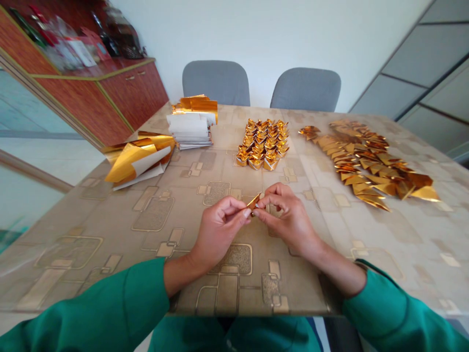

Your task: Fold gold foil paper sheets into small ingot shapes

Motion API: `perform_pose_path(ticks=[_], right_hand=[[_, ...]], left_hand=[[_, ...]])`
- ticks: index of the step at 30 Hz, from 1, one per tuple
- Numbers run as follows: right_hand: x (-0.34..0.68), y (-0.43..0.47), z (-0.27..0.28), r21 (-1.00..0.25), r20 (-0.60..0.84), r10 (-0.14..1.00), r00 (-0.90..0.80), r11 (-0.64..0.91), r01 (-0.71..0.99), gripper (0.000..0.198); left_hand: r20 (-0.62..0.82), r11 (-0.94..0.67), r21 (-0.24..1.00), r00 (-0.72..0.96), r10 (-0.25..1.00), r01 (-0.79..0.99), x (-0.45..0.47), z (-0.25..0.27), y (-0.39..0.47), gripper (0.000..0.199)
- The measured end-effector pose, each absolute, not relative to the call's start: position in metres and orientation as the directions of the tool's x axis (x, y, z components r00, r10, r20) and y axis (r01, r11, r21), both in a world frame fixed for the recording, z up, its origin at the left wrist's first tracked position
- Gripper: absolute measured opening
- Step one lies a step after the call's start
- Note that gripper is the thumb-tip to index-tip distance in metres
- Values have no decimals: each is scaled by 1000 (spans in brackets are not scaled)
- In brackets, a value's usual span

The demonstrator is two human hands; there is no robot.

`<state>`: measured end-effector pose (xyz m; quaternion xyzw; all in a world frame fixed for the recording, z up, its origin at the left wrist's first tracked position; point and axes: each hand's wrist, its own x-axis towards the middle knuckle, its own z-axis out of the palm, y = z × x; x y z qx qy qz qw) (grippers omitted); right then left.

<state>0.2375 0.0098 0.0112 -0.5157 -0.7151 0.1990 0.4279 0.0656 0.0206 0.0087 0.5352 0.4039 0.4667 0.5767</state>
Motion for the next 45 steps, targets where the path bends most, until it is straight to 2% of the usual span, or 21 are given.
perform_pose_path(ticks=[3,7,11,18,22,28,31,35,39,45], right_hand=[[237,8,14,-719,422,898,-126,416,558,6],[236,6,16,-671,451,875,-176,462,580,6],[235,5,16,-628,459,866,-196,473,619,7],[239,9,17,-719,464,872,-154,473,510,16],[241,11,18,-754,436,887,-154,453,476,10],[245,13,12,-853,342,935,-97,352,386,14],[247,13,11,-887,295,935,-196,345,308,16],[252,15,16,-824,380,886,-267,455,337,29],[258,20,22,-757,437,835,-336,542,364,18],[262,22,20,-802,382,841,-384,508,313,8]], left_hand=[[31,0,992,238,971,-126,66,10,20,16],[-45,99,977,274,961,-187,66,10,19,24],[-109,170,965,284,952,-199,66,8,22,23],[-250,334,857,251,935,-392,66,9,26,29],[-262,361,842,281,923,-401,66,9,23,29],[-259,369,807,285,923,-461,67,7,25,29],[-277,365,782,243,930,-505,65,6,30,29],[-300,369,781,215,929,-504,63,6,33,28],[-315,402,778,253,915,-484,64,8,32,27],[-333,462,762,337,881,-454,64,9,30,28]])
